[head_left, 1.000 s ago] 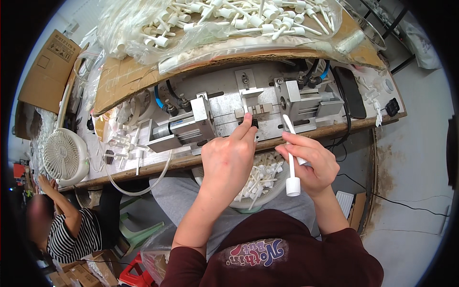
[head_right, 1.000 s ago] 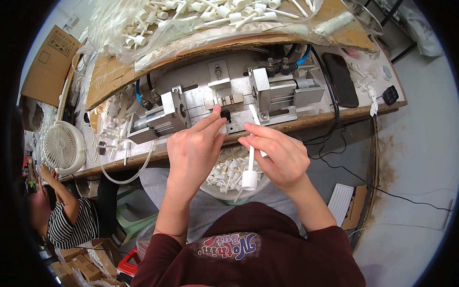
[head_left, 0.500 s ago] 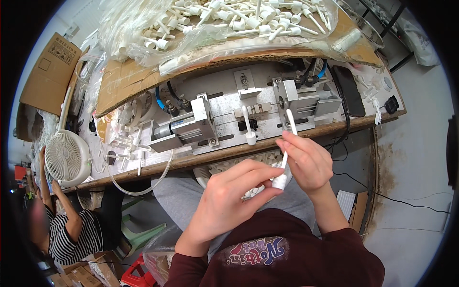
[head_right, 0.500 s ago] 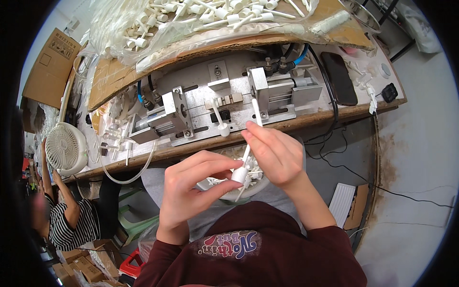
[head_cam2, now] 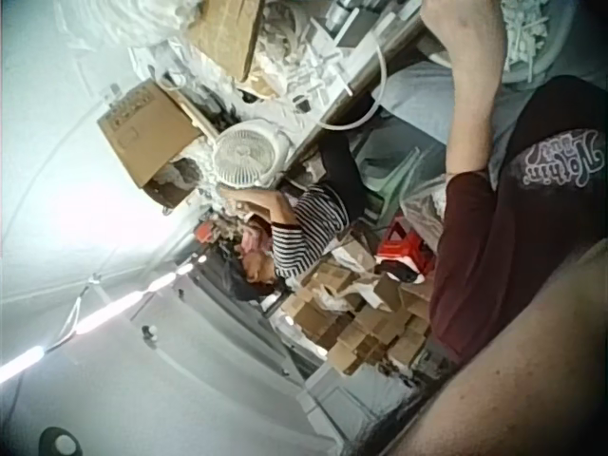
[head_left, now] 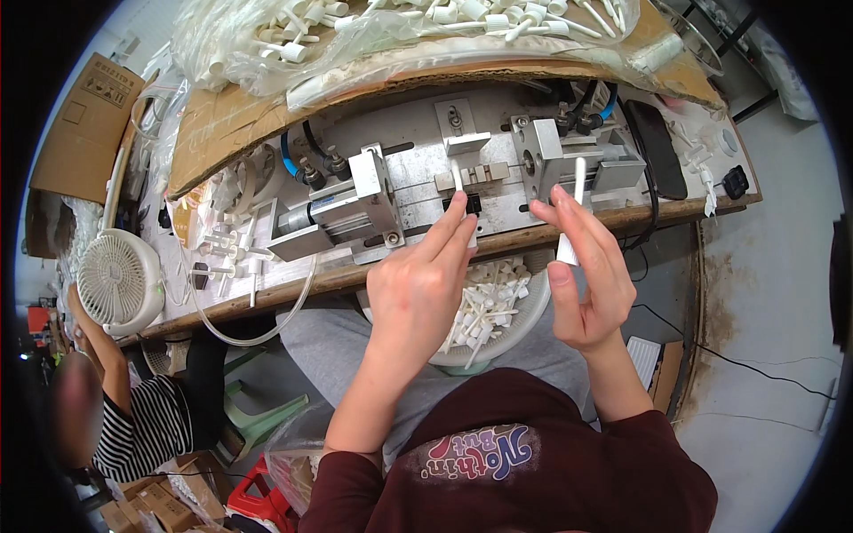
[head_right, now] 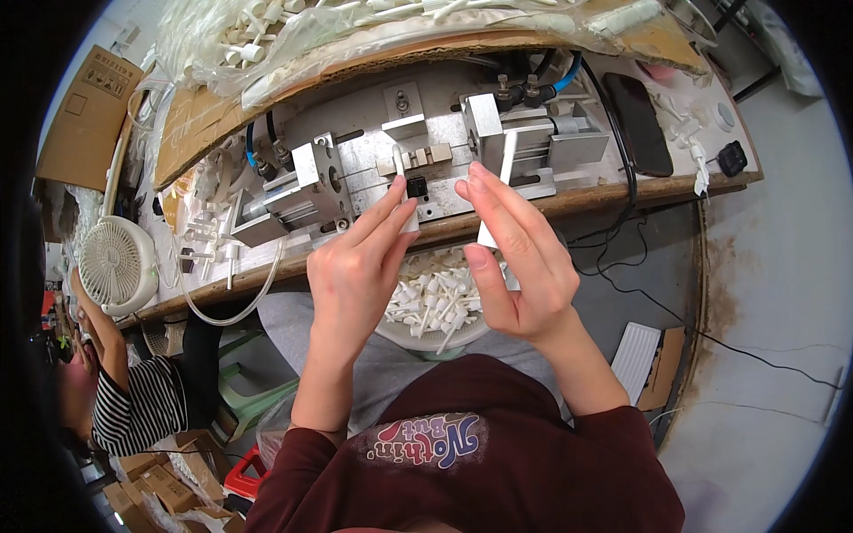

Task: Assembling plastic spray bottle pump components using a mechanical press and manual manipulation.

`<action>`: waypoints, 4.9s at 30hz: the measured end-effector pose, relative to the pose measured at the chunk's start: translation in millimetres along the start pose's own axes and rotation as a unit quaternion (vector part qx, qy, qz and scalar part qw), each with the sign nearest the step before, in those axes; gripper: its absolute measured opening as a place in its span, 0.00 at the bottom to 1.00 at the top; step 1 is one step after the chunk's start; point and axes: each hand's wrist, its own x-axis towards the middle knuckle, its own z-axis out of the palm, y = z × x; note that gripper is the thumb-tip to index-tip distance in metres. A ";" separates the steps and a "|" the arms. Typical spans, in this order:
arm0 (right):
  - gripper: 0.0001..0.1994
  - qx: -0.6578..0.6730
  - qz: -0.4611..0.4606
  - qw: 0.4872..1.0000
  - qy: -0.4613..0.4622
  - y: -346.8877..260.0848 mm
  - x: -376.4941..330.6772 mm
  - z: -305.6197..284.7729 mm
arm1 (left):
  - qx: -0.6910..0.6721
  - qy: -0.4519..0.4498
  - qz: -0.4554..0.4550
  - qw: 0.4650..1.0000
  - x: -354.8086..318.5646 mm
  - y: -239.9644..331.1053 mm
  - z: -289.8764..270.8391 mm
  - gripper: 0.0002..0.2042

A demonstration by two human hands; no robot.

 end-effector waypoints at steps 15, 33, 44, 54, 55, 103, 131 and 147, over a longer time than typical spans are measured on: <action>0.14 0.024 0.027 0.998 -0.052 -0.6 -0.8 7.0 | 0.029 -0.072 -0.041 0.996 21.0 4.5 -6.7 0.11; 0.17 -0.015 0.028 0.998 -0.061 3.3 7.6 9.6 | -0.048 -0.044 -0.037 0.997 11.9 -4.5 -9.0 0.13; 0.09 -0.178 -0.079 0.962 -0.190 13.0 17.6 42.9 | -0.229 -0.237 -0.051 0.943 -54.8 -0.1 -10.1 0.12; 0.11 -0.193 -0.009 0.944 -0.268 5.2 30.6 33.3 | -0.219 -0.252 -0.080 0.939 -65.4 8.5 10.8 0.18; 0.06 -0.193 -0.059 0.950 -0.236 6.5 33.7 36.0 | -0.228 -0.246 -0.073 0.939 -66.6 8.0 11.6 0.20; 0.10 -0.110 -0.055 0.984 -0.130 88.1 269.5 55.4 | -0.250 0.001 -0.027 0.968 -99.7 1.3 9.3 0.24; 0.16 -0.315 0.442 0.840 0.025 213.5 -4.9 -214.0 | -0.239 -0.036 0.016 0.970 -102.7 18.0 25.4 0.25; 0.14 -0.199 -0.023 0.978 -0.052 92.7 141.8 -65.2 | -0.243 -0.049 0.014 0.969 -104.4 16.2 24.5 0.29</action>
